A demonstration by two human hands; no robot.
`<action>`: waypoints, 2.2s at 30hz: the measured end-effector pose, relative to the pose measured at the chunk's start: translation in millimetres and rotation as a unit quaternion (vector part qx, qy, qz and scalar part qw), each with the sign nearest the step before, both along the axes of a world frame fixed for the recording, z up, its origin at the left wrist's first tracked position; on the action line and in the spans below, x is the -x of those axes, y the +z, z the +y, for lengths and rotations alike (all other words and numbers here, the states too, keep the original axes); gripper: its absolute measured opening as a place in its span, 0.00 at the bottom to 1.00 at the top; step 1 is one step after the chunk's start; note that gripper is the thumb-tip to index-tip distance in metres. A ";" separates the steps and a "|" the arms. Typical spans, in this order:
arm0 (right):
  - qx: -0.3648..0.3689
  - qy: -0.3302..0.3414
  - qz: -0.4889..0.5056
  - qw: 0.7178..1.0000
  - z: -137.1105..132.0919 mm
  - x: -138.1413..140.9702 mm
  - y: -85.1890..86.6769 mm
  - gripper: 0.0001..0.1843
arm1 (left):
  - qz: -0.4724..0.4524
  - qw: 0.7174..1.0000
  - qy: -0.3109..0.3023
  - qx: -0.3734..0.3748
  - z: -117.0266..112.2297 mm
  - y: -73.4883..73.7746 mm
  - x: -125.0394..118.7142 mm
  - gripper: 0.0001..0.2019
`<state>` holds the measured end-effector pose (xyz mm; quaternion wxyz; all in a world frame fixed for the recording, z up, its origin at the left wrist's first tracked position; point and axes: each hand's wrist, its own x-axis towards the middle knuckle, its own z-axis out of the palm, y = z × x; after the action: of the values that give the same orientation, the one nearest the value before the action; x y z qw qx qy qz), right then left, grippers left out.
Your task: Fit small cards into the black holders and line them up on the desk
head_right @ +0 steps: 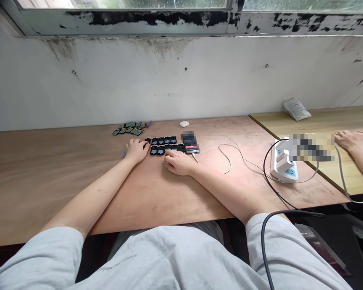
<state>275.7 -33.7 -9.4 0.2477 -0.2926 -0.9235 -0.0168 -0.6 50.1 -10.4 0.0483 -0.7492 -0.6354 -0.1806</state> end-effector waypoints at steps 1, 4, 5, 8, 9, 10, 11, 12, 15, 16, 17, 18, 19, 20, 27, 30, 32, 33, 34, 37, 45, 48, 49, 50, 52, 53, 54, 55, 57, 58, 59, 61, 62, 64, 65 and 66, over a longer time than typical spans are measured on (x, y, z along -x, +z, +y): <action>0.002 0.001 -0.003 1.000 -0.1 0.1 0.1 0.08 | -0.003 1.000 -0.012 0.009 0.4 -0.7 0.1 0.25; 0.006 0.001 -0.005 1.000 0.1 0.5 -0.1 0.07 | -0.006 0.999 -0.042 0.033 2.4 -1.5 1.1 0.26; 0.007 0.002 -0.005 1.000 0.3 0.6 -0.2 0.07 | -0.005 0.998 -0.049 0.037 3.1 -1.4 1.3 0.27; 0.006 0.005 -0.006 1.000 0.9 0.6 -0.8 0.08 | 0.000 0.997 -0.064 0.042 4.0 -1.1 1.1 0.28; 0.005 0.006 -0.006 1.000 1.0 0.6 -0.9 0.08 | 0.001 0.997 -0.069 0.043 3.9 -1.1 0.8 0.29; 0.004 0.008 -0.006 1.000 1.1 0.4 -1.1 0.07 | 0.003 0.996 -0.074 0.044 3.7 -1.1 0.5 0.29; 0.004 0.009 -0.006 1.000 1.2 0.3 -1.2 0.07 | 0.004 0.996 -0.080 0.043 3.4 -1.2 0.1 0.29; 0.003 0.011 -0.005 1.000 1.2 0.2 -1.3 0.07 | 0.005 0.995 -0.087 0.041 3.0 -1.2 -0.3 0.29; 0.003 0.012 -0.003 1.000 1.4 -0.1 -1.8 0.07 | 0.006 0.993 -0.110 0.032 1.5 -1.4 -1.3 0.29; 0.002 0.011 -0.002 1.000 1.6 -0.2 -2.1 0.07 | 0.005 0.993 -0.116 0.029 1.0 -1.5 -1.3 0.29; 0.002 0.010 -0.002 1.000 1.9 -0.2 -2.5 0.07 | 0.003 0.992 -0.120 0.025 0.6 -1.5 -1.3 0.29; 0.002 0.010 -0.001 1.000 2.2 -0.2 -2.9 0.07 | 0.001 0.992 -0.124 0.024 0.2 -1.6 -1.1 0.28; 0.003 0.009 -0.001 1.000 2.6 -0.2 -3.3 0.07 | -0.002 0.992 -0.128 0.023 0.0 -1.7 -0.7 0.28; 0.003 0.009 -0.001 1.000 2.9 -0.2 -3.7 0.07 | -0.005 0.991 -0.131 0.024 -0.1 -1.7 -0.3 0.28; -0.010 -0.019 -0.016 1.000 1.2 0.2 -2.5 0.07 | -0.031 0.988 -0.148 0.037 -1.6 -0.6 7.0 0.30; -0.029 -0.098 -0.014 0.995 1.7 -0.1 -1.3 0.08 | -0.023 0.993 -0.118 0.003 -6.4 0.7 20.0 0.28; -0.028 -0.168 0.003 0.985 3.7 -1.3 -1.7 0.09 | 0.000 0.996 -0.084 -0.026 -10.8 1.6 35.6 0.24; -0.023 -0.199 0.013 0.980 5.1 -2.3 -2.3 0.10 | 0.014 0.997 -0.059 -0.036 -13.1 2.0 45.2 0.23; -0.015 -0.223 0.022 0.974 6.4 -3.3 -3.2 0.11 | 0.029 0.998 -0.031 -0.041 -15.3 2.5 55.7 0.22; -0.002 -0.261 0.038 0.965 9.3 -6.3 -6.2 0.15 | 0.059 0.998 0.018 -0.021 -21.4 4.3 86.6 0.19; -0.024 -0.245 0.017 0.969 3.2 -3.1 -2.5 0.18 | 0.037 0.998 -0.042 0.008 -24.1 3.6 117.1 0.12; -0.040 -0.198 0.001 0.979 -0.2 -0.9 -0.5 0.17 | 0.019 0.998 -0.058 0.001 -21.8 3.2 117.6 0.08; -0.048 -0.172 -0.007 0.984 -1.2 -0.4 0.0 0.17 | 0.012 0.998 -0.063 0.000 -21.7 3.6 117.2 0.07; -0.054 -0.140 -0.016 0.989 -2.2 -0.1 0.6 0.16 | 0.004 0.998 -0.068 -0.001 -22.1 4.3 116.3 0.07; -0.045 -0.067 -0.033 0.996 -4.0 0.2 2.3 0.14 | -0.021 0.997 -0.080 -0.008 -24.3 6.0 111.6 0.09; -0.032 -0.031 -0.039 0.998 -4.7 0.3 3.3 0.13 | -0.036 0.995 -0.089 -0.014 -26.2 6.9 107.5 0.11; -0.017 0.000 -0.044 0.999 -5.4 0.3 4.2 0.13 | -0.051 0.993 -0.101 -0.021 -28.6 7.6 101.9 0.12; -0.004 0.025 -0.048 0.999 -5.9 0.4 4.9 0.13 | -0.064 0.991 -0.115 -0.030 -31.4 8.1 94.7 0.13; 0.010 0.055 -0.052 0.997 -6.3 0.4 5.7 0.16 | -0.076 0.982 -0.167 -0.046 -38.7 8.2 75.9 0.15; 0.012 0.059 -0.052 0.997 -6.2 0.5 5.7 0.17 | -0.073 0.977 -0.193 -0.053 -42.9 7.9 64.6 0.16; 0.012 0.058 -0.052 0.997 -5.9 0.6 5.3 0.17 | -0.072 0.971 -0.220 -0.057 -47.4 7.3 52.6 0.16; 0.015 0.050 -0.046 0.998 -4.8 0.9 3.9 0.17 | -0.076 0.954 -0.280 -0.068 -56.6 6.1 27.8 0.17; 0.019 0.047 -0.040 0.998 -3.9 1.1 3.0 0.16 | -0.078 0.943 -0.316 -0.071 -60.7 5.8 16.0 0.17; 0.041 0.039 -0.023 0.998 -1.9 1.5 1.4 0.11 | -0.088 0.924 -0.366 -0.074 -67.3 6.1 -4.3 0.16; 0.058 0.030 -0.014 0.998 -0.9 1.6 0.8 0.08 | -0.089 0.915 -0.388 -0.070 -69.5 6.8 -12.3 0.16; 0.074 0.021 -0.005 0.997 0.1 1.8 0.3 0.06 | -0.086 0.907 -0.407 -0.064 -71.0 7.8 -18.8 0.16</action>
<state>273.9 -33.6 -9.0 0.2208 -0.2908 -0.9293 0.0551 18.1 -20.9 -2.6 -0.0361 -0.9198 -0.2638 -0.2882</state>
